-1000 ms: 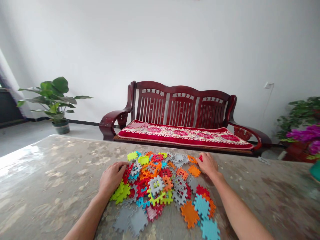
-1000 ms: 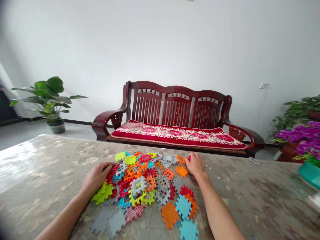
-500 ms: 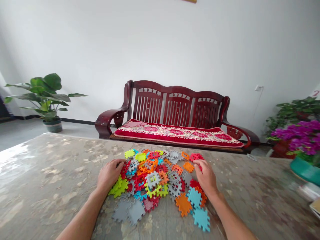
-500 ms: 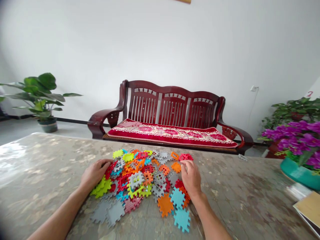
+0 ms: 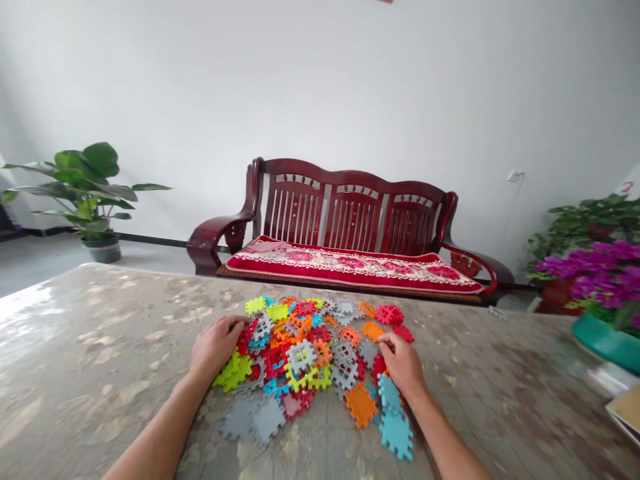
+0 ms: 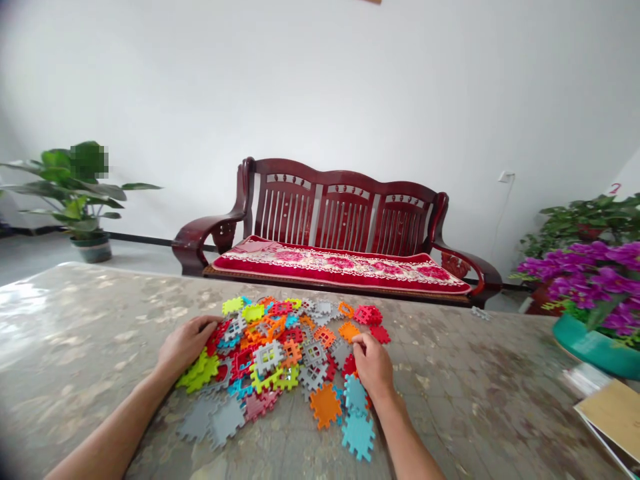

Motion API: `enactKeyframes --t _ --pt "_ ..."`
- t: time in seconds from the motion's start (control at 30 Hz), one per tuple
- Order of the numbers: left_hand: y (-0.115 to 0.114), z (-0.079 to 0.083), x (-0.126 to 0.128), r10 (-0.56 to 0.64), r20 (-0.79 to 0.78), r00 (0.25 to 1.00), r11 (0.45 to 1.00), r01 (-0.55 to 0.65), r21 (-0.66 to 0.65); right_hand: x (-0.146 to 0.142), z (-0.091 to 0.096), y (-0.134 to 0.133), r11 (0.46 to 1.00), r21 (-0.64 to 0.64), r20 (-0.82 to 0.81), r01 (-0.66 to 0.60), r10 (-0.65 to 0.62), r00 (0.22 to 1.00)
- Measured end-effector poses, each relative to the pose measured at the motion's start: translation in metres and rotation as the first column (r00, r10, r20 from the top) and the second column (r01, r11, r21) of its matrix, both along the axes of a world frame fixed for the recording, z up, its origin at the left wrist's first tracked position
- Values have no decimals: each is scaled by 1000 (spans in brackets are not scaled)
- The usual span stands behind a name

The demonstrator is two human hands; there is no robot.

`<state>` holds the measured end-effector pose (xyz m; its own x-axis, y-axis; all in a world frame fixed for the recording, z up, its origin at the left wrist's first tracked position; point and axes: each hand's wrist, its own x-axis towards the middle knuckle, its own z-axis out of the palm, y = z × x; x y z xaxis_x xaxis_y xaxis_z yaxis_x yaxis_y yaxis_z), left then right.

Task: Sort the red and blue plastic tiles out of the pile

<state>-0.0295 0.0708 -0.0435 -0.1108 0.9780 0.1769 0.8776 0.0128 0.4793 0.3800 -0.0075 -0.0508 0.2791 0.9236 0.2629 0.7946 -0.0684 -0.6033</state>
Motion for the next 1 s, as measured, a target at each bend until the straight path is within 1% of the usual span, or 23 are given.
enactKeyframes --t 0.1,0.2,0.37,0.5,0.6,0.83,0.93,1.0 --pt "1 -1 0 4 4 1000 1000 -4 -5 0 0 2 999 -50 14 16 -15 1000" --pt "2 -2 -1 -8 6 1000 1000 8 2 -3 4 2 994 -94 63 48 -42 997" --pt "4 -4 -3 -12 8 1000 1000 12 9 -10 11 2 986 -159 154 60 -35 987" --pt "4 -3 -3 -12 4 1000 1000 12 -10 -16 14 3 984 -167 258 53 -8 966" --pt "4 -3 -2 -14 7 1000 1000 15 -14 -23 16 3 985 -169 291 21 30 956" --pt "7 -5 -4 -22 28 999 1000 22 -16 -55 17 -1 980 -139 242 -143 174 955" --pt "7 -6 -5 -19 39 999 999 20 -25 -59 16 -1 979 -131 147 -157 176 973" --pt "6 -6 -5 -23 43 999 999 24 -26 -57 13 -1 984 -94 52 -152 157 986"
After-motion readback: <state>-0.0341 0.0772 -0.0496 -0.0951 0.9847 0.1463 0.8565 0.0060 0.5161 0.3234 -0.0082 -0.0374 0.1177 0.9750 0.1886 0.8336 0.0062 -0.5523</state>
